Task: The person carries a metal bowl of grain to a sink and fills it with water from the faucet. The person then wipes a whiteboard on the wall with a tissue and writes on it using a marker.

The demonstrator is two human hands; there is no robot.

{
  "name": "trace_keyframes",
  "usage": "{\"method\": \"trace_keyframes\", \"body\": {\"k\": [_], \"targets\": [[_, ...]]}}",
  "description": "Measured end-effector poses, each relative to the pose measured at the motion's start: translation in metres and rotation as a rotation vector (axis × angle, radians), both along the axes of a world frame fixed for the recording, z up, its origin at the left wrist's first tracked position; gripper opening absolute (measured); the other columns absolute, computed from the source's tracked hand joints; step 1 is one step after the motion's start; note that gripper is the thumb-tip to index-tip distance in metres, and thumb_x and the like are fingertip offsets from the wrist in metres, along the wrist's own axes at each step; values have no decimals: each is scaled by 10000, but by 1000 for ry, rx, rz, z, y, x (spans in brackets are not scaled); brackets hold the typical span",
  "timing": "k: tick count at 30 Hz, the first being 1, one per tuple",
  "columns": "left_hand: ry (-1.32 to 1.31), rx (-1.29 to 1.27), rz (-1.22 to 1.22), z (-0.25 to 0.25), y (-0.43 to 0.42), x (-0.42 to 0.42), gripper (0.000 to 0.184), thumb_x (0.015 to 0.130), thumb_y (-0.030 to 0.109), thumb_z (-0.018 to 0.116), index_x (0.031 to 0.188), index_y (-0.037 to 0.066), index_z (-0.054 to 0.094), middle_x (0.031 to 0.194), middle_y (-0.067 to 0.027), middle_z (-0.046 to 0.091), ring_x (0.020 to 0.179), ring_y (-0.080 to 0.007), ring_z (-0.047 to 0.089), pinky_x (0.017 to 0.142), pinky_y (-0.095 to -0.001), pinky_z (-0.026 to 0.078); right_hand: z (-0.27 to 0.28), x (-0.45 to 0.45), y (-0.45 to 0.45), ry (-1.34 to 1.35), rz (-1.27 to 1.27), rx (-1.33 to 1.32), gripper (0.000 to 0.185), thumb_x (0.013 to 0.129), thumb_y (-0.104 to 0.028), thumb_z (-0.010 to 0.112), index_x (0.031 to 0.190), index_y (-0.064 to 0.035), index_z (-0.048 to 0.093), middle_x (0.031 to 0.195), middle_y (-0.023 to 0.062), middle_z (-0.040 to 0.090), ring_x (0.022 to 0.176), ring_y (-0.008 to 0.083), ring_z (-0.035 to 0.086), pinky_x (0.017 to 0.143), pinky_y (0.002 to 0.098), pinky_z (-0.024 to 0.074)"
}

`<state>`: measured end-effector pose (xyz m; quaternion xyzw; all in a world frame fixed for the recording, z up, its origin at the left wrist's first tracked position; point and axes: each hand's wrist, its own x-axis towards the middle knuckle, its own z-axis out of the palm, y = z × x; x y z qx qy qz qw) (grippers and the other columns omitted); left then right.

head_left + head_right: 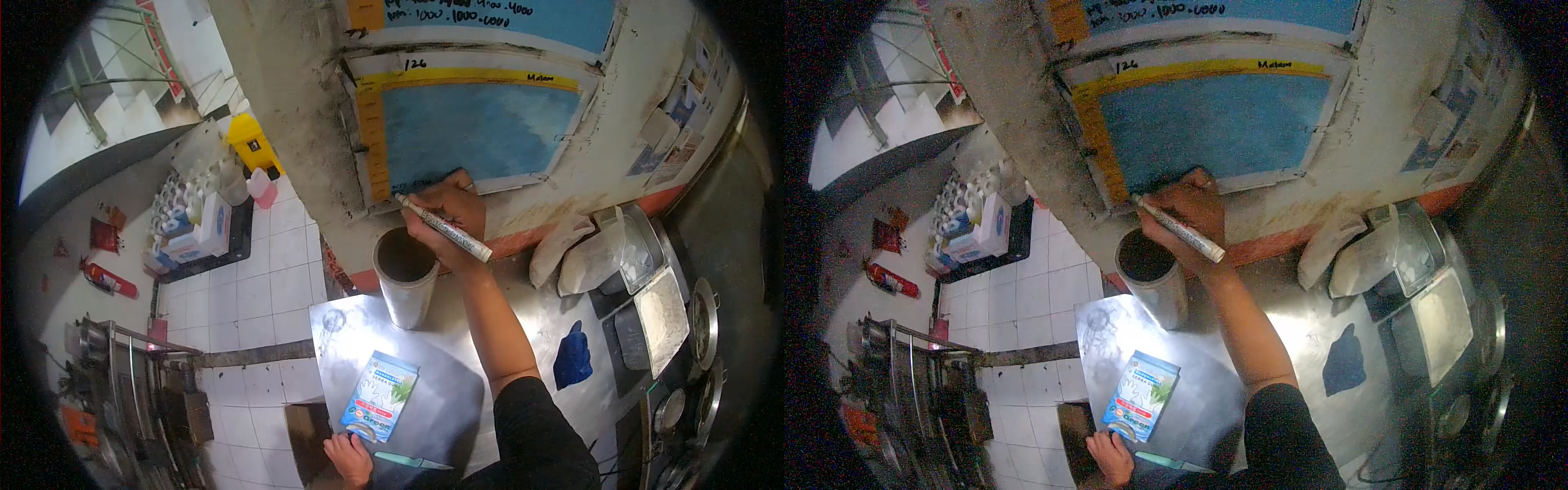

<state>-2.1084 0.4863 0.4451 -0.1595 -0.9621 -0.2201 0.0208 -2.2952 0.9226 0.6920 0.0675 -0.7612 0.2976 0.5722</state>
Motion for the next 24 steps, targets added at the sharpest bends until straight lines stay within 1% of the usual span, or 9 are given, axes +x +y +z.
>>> {"method": "trace_keyframes", "body": {"k": [1,4,7,13,16,24], "targets": [[31,0,-3,-2,-1,-1,268,975,260,511,930,-3,544,936,-205,525,913,-418,470,809,-536,361,1,0,-1,0,2,-8,254,611,-26,841,811,-98,702,807,47,717,766,217,570,726,340,460],[13,-16,-2,-2,-2,-1,254,966,250,520,921,1,540,935,-202,525,914,-417,471,811,-536,361,4,2,-4,-6,4,-24,249,614,-32,839,809,-103,702,808,41,721,765,217,568,732,343,455],[-63,-18,10,7,2,-1,291,987,243,488,913,-33,542,979,-242,517,971,-438,467,879,-555,366,1,0,0,-6,15,-24,243,617,-28,833,806,-106,701,810,39,726,769,215,571,737,343,453],[-79,-20,27,6,2,-1,300,978,256,499,916,-33,555,986,-240,530,981,-433,471,885,-554,368,0,-1,2,26,1,-4,245,619,-20,826,811,-106,700,810,36,727,772,209,568,740,333,452],[-6,-10,20,-2,0,-1,255,960,259,524,904,11,540,948,-197,530,931,-414,471,831,-536,360,-1,-1,1,30,10,-40,245,622,-16,823,814,-103,699,808,35,725,764,207,563,739,334,451],[-6,-28,7,-2,-2,-1,277,976,274,507,911,8,548,941,-197,533,922,-410,475,826,-532,361,0,1,0,35,44,-71,234,621,1,802,802,-88,684,790,45,713,755,206,564,727,340,454]]}}
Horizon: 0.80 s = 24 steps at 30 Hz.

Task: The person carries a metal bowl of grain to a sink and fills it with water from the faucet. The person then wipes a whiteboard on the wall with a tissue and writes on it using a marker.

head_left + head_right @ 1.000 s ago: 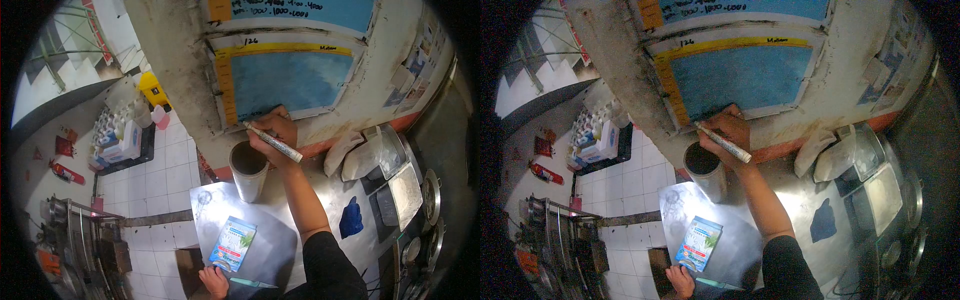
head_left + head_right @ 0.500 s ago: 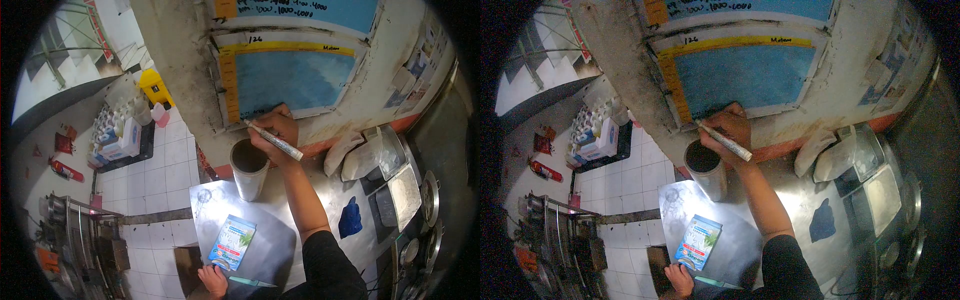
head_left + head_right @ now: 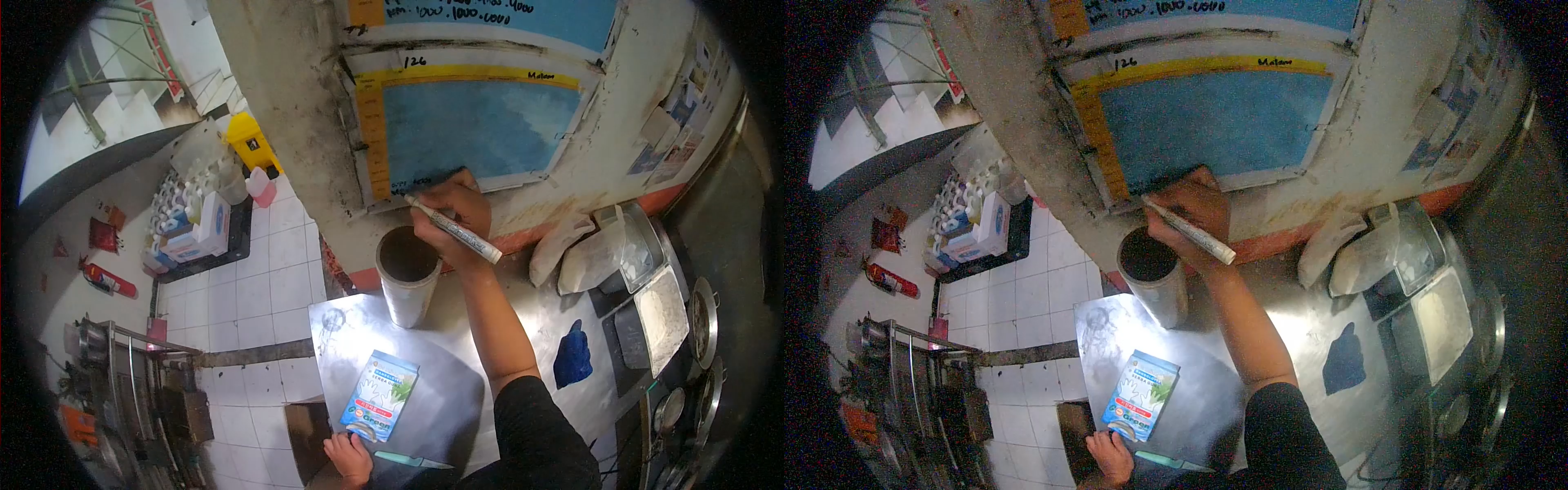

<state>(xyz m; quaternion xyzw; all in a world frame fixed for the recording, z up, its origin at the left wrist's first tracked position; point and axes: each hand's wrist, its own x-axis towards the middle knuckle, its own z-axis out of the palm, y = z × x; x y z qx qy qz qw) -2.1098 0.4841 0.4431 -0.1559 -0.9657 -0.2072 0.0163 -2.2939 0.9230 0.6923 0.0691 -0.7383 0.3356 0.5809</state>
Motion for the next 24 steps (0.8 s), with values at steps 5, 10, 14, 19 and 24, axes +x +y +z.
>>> {"method": "trace_keyframes", "body": {"k": [5,10,14,19,24], "targets": [[-1,17,0,-2,0,0,283,979,264,501,915,-7,548,946,-210,527,932,-418,473,833,-541,362,-5,-3,2,50,5,-9,232,621,1,796,806,-75,679,783,58,708,745,213,571,722,340,457],[-54,19,-4,9,4,0,294,984,239,486,918,-41,547,969,-237,514,964,-434,465,866,-557,363,-5,-3,2,32,5,-30,234,622,-9,804,811,-75,684,785,59,705,747,211,572,714,333,459],[-72,22,6,9,4,0,299,983,238,488,937,-49,558,990,-241,523,980,-439,467,882,-559,365,-5,-3,2,16,7,-36,233,629,-9,808,815,-79,687,786,56,702,747,209,569,716,334,465],[-78,16,5,8,3,0,295,978,229,497,957,-58,563,1021,-246,534,998,-444,468,900,-562,364,-5,-3,2,17,-3,-20,227,646,2,806,817,-83,682,788,53,702,756,208,578,715,335,471],[-26,15,4,2,1,-1,262,963,243,515,938,-15,552,967,-213,534,949,-425,473,854,-548,364,-6,-4,2,53,-24,-3,232,661,39,792,823,-77,672,792,58,707,757,211,584,708,327,469]]}}
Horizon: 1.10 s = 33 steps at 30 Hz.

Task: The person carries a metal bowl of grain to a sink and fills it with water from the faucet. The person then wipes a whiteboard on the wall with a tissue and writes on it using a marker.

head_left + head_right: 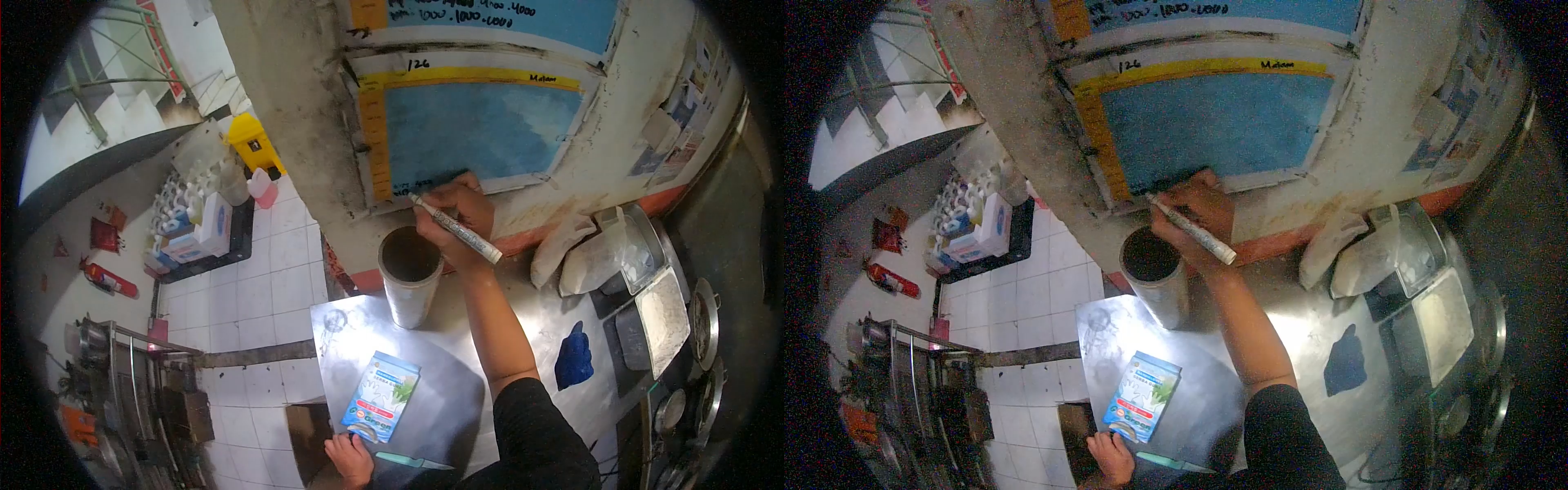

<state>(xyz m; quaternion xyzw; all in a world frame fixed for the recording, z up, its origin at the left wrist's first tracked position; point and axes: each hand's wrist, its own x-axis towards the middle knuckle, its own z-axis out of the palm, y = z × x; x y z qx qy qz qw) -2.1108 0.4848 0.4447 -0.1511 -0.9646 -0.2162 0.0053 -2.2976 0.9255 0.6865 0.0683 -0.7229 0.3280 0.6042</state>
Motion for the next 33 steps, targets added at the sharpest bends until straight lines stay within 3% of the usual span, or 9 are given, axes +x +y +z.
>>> {"method": "trace_keyframes", "body": {"k": [9,12,14,16,17,18,22,26,33], "targets": [[20,18,-6,0,0,0,248,959,248,522,930,2,543,942,-201,532,919,-416,474,827,-539,363,-6,4,5,162,72,-66,197,775,-25,768,936,-50,659,834,65,682,843,194,603,769,324,458],[-22,15,-8,0,-1,1,252,969,220,510,916,-25,538,962,-225,516,958,-432,466,865,-555,364,-4,12,-13,408,67,-561,182,868,-78,716,1024,-37,633,1009,86,682,918,192,592,789,329,452],[-38,16,-1,3,1,1,257,975,209,504,913,-38,536,971,-237,510,976,-441,464,881,-564,365,-3,23,0,303,57,-400,178,928,-111,671,1068,-33,593,1087,89,600,969,182,545,812,323,435],[-19,12,3,4,2,2,259,977,214,504,918,-36,538,969,-239,513,975,-442,466,873,-565,366,-2,23,7,239,-289,-232,156,936,-91,657,1061,-36,582,1069,81,562,975,180,526,817,317,426],[-14,7,2,7,4,2,258,977,215,505,920,-34,540,966,-239,515,971,-445,469,868,-565,368,-1,20,2,240,-329,-249,189,921,-69,676,1072,-45,566,993,65,528,944,182,517,842,317,420],[-9,2,1,12,7,2,258,977,217,505,922,-32,542,964,-239,517,967,-447,472,864,-566,369,1,19,1,184,-434,-195,303,851,-131,748,1079,-53,564,1010,87,531,949,227,520,862,374,406],[103,36,-11,-6,-1,2,250,955,259,554,934,10,564,949,-197,545,933,-413,490,820,-534,375,4,16,2,57,-610,-46,376,818,-142,779,1097,-55,542,1031,92,515,972,236,508,879,379,400],[-56,-124,-53,-4,-6,-1,260,963,312,578,983,57,622,1001,-140,607,970,-344,526,844,-498,415,5,33,17,-81,-647,57,449,785,-152,811,1115,-56,521,1053,97,499,994,246,496,895,383,394],[32,-95,29,3,-7,2,274,968,327,562,962,60,629,977,-111,614,937,-307,543,810,-456,440,9,6,21,-101,-617,186,578,727,-170,866,1146,-59,483,1090,106,472,1034,262,474,923,390,383]]}}
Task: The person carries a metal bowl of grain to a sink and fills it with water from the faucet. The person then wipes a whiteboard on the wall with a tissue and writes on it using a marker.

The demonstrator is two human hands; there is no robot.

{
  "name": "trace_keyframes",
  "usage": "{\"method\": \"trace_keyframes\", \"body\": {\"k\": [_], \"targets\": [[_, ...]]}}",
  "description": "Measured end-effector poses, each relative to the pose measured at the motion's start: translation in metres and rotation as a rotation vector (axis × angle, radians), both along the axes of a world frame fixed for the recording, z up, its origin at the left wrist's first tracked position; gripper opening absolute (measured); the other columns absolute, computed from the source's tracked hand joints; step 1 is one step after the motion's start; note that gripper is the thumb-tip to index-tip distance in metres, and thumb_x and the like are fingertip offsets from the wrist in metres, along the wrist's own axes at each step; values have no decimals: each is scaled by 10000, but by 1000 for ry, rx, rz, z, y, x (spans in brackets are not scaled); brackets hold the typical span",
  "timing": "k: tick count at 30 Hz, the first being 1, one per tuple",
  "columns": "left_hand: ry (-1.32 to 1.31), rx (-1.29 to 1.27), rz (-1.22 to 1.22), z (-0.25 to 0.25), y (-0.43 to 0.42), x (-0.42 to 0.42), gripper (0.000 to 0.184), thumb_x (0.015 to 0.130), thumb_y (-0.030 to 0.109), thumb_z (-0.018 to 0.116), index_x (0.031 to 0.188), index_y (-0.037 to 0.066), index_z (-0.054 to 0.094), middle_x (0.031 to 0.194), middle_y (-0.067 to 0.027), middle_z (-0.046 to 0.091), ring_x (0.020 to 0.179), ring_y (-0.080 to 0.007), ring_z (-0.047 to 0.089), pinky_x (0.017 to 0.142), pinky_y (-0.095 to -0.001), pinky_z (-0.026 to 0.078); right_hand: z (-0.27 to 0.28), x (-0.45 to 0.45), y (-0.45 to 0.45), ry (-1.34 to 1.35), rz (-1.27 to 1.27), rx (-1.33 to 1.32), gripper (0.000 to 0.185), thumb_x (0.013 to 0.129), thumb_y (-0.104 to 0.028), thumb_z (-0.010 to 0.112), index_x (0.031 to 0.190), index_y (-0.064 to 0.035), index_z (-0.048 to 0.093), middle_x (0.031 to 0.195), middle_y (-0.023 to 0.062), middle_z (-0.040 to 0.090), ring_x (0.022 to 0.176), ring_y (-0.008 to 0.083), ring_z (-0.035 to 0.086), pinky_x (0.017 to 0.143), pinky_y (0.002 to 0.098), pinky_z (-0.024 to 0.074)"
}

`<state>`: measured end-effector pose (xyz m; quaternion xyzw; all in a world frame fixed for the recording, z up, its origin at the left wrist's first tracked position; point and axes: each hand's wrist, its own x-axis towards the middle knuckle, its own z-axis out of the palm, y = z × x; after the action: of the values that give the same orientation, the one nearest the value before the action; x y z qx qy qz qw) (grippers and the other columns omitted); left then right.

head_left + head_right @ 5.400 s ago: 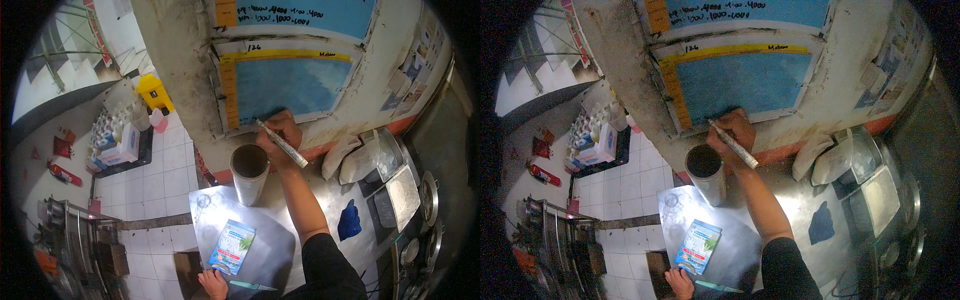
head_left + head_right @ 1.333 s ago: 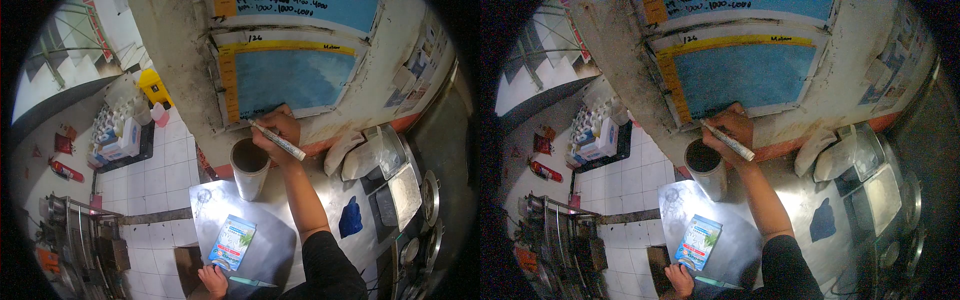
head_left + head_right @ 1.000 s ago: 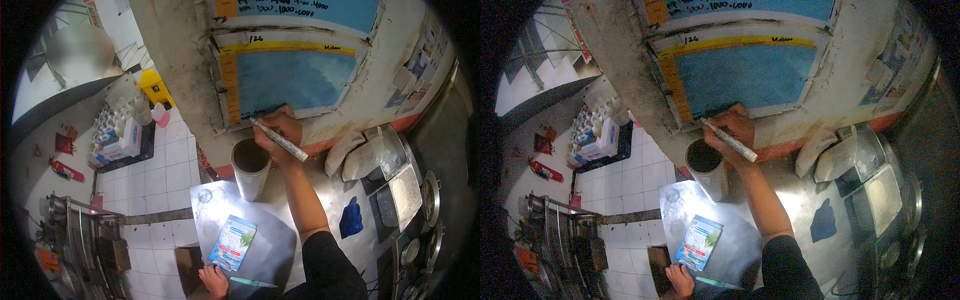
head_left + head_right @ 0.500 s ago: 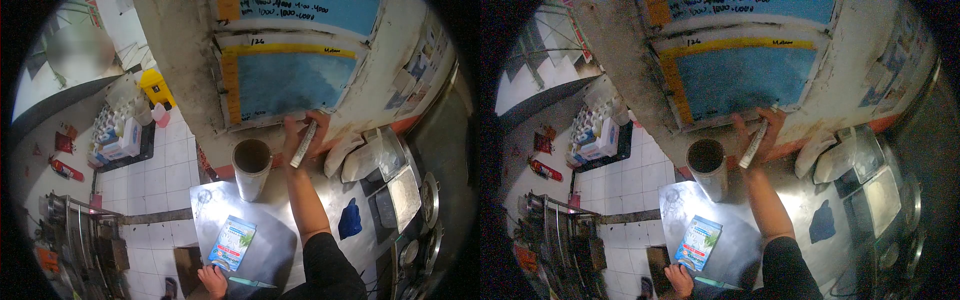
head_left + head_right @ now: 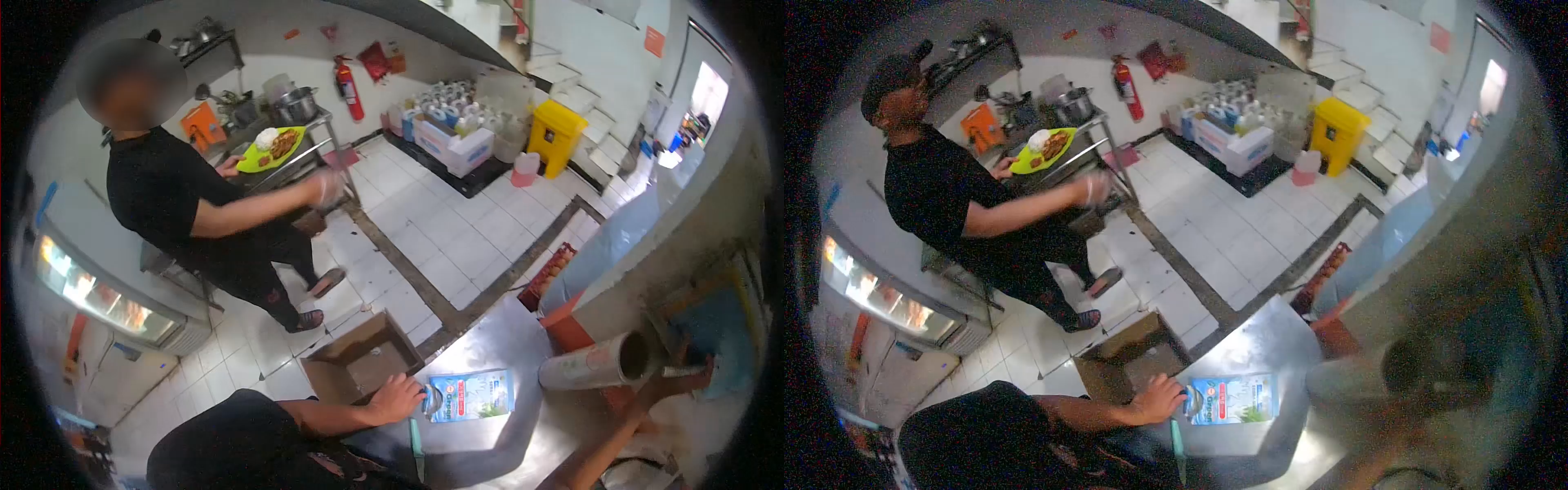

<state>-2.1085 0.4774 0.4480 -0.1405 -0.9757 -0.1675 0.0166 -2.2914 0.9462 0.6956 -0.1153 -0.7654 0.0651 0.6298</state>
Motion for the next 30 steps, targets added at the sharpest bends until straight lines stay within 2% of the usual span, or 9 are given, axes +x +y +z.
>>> {"method": "trace_keyframes", "body": {"k": [4,7,14,17,20,23,26,29,30], "targets": [[-121,50,-16,11,4,-3,231,959,282,559,954,58,618,945,-128,609,923,-319,540,805,-481,431,-4,14,2,-3,11,-113,652,694,-181,898,1164,-61,462,1111,111,456,1056,271,462,940,395,377],[-19,116,-19,9,8,-3,187,924,207,604,982,30,612,969,-167,606,928,-385,522,855,-523,400,1,10,-7,81,14,-133,707,670,-189,922,1177,-62,446,1127,115,444,1073,278,453,952,398,372],[-41,68,-7,-12,3,1,299,970,305,516,903,15,553,982,-194,548,980,-413,476,879,-541,362,3,-9,-17,202,154,-260,802,616,-196,966,1187,-72,417,1150,119,404,1087,281,431,969,409,364],[-50,66,-9,-2,6,0,321,977,323,496,896,17,550,978,-193,550,974,-410,474,878,-536,360,-12,-10,-5,120,123,-257,816,605,-213,971,1191,-83,419,1157,121,403,1087,283,428,967,415,364],[-39,63,0,-1,8,0,338,983,335,479,897,16,551,979,-193,550,971,-410,476,876,-539,361,-12,-13,-2,226,184,-251,752,620,-375,940,1152,-86,494,1118,187,472,1099,400,450,942,505,347],[-6,86,-4,-11,5,1,329,984,326,484,895,16,551,971,-194,545,968,-409,477,871,-535,366,1,-13,-11,171,106,-242,799,611,-218,957,1188,-95,419,1166,132,398,1105,302,426,970,435,357],[-5,67,-27,-7,4,-1,313,982,309,491,894,13,547,961,-197,538,956,-411,477,858,-534,372,-27,-17,-1,163,137,-235,832,597,-372,955,1205,-104,455,1184,207,428,1125,413,423,962,522,334],[-22,78,-12,-5,7,0,300,978,295,498,887,11,536,953,-200,530,947,-415,476,850,-535,373,-24,-13,-3,182,139,-226,841,595,-372,955,1218,-116,451,1188,210,421,1122,416,421,970,537,323],[-10,85,-12,-3,8,1,302,979,295,497,884,10,533,954,-201,530,946,-416,475,850,-536,372,-16,-12,-7,184,141,-236,833,598,-327,959,1211,-114,437,1186,186,415,1127,387,415,977,507,320]]}}
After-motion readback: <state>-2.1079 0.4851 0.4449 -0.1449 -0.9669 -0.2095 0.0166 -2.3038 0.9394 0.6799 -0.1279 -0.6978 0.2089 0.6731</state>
